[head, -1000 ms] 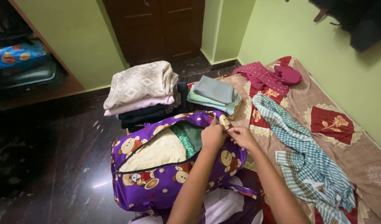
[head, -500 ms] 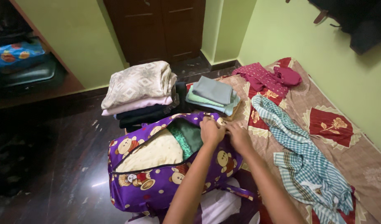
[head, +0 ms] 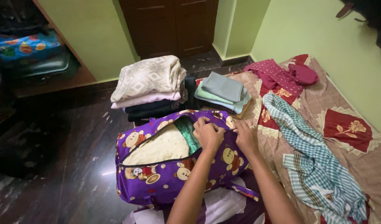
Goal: The person folds a white patterned garment and places it into a purple patterned duffel bag, then uses the zipper to close the bag.
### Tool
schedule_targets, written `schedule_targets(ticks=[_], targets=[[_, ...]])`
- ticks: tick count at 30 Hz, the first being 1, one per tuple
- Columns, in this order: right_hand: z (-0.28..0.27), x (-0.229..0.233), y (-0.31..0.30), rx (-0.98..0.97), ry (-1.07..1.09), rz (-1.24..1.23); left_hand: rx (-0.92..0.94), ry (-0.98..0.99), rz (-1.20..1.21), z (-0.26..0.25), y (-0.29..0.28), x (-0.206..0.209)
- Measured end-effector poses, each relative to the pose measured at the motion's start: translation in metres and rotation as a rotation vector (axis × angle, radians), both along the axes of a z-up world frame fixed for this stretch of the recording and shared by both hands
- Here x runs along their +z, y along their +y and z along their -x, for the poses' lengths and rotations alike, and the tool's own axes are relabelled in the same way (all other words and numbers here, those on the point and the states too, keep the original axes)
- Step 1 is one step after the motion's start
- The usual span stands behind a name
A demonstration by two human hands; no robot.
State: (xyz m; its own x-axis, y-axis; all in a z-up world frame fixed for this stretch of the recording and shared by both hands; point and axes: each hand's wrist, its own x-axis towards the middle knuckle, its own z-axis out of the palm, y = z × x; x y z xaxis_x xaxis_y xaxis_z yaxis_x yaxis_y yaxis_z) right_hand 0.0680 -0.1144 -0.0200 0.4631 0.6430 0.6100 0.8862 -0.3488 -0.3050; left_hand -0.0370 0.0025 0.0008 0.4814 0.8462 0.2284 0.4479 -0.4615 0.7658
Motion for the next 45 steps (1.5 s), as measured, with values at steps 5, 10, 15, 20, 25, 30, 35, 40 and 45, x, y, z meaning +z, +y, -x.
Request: schedule_targets(ticks=[5, 10, 15, 20, 25, 30, 35, 40, 45], targets=[[0.001, 0.015, -0.003, 0.129, 0.173, 0.008, -0.067, 0.162, -0.022, 0.004, 0.008, 0.01], [0.003, 0.013, 0.004, 0.253, 0.252, 0.101, -0.221, 0.534, -0.272, -0.007, 0.012, 0.01], [-0.003, 0.006, 0.006, 0.186, 0.251, 0.18, -0.549, 0.622, -0.393, -0.025, 0.021, -0.032], [-0.01, 0.004, 0.0, 0.282, 0.248, 0.118, -0.708, 0.452, -0.125, -0.036, 0.054, -0.046], [-0.014, 0.004, 0.002, 0.232, 0.327, 0.032, -0.691, 0.38, -0.014, -0.044, 0.05, -0.014], [-0.008, -0.003, 0.006, 0.25, 0.287, -0.033, -0.71, 0.395, -0.091, -0.017, 0.061, -0.013], [-0.008, 0.002, 0.009, 0.215, 0.228, 0.023, -0.711, 0.537, -0.14, -0.004, 0.072, -0.005], [0.0, 0.015, 0.008, 0.149, 0.128, 0.042, -0.653, 0.585, -0.199, 0.004, 0.072, 0.009], [0.018, 0.037, -0.008, 0.176, 0.01, 0.018, -0.513, 0.296, -0.473, 0.067, 0.082, 0.028]])
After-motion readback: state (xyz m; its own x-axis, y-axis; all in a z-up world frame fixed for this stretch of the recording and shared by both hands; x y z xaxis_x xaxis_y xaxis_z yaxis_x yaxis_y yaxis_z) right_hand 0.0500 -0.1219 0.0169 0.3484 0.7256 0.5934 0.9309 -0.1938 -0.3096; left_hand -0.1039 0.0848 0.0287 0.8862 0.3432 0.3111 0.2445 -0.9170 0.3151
